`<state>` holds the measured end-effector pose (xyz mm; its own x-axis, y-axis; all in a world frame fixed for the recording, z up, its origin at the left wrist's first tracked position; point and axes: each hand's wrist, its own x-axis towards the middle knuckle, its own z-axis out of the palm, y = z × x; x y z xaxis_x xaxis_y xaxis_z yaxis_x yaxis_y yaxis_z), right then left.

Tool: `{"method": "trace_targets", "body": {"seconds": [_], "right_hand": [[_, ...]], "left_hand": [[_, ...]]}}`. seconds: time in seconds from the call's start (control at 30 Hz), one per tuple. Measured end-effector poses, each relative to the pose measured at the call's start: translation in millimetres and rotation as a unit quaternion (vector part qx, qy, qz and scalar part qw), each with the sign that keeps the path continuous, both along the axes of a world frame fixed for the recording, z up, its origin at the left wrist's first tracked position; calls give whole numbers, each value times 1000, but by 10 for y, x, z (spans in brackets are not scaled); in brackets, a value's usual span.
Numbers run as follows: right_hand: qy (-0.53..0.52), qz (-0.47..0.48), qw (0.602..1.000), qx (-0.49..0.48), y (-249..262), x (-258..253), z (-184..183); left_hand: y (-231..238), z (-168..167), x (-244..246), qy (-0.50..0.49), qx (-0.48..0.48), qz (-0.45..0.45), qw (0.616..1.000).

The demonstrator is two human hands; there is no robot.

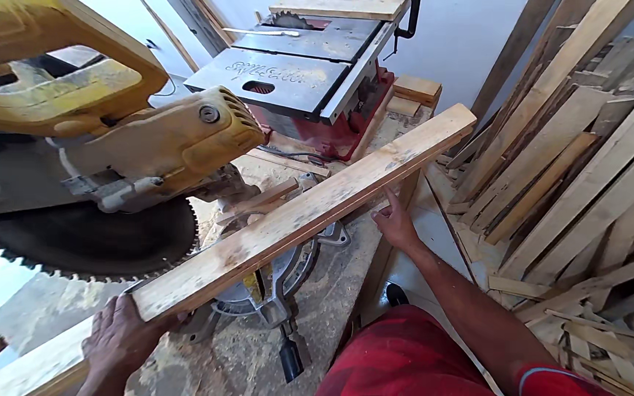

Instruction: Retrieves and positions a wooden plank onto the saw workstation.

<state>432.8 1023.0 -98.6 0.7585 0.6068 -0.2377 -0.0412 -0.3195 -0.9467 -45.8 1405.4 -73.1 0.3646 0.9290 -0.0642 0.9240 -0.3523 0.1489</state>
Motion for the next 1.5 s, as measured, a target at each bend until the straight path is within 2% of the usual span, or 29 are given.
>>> {"method": "trace_targets", "body": {"seconds": [0.3,1.5], "right_hand": [[31,29,999,-11,55,-40,-80],[20,75,996,-33,15,14,-62]], "left_hand": [[14,-15,-3,6,5,3,1000],[-5,-16,17,2,-4,15,1000]]}}
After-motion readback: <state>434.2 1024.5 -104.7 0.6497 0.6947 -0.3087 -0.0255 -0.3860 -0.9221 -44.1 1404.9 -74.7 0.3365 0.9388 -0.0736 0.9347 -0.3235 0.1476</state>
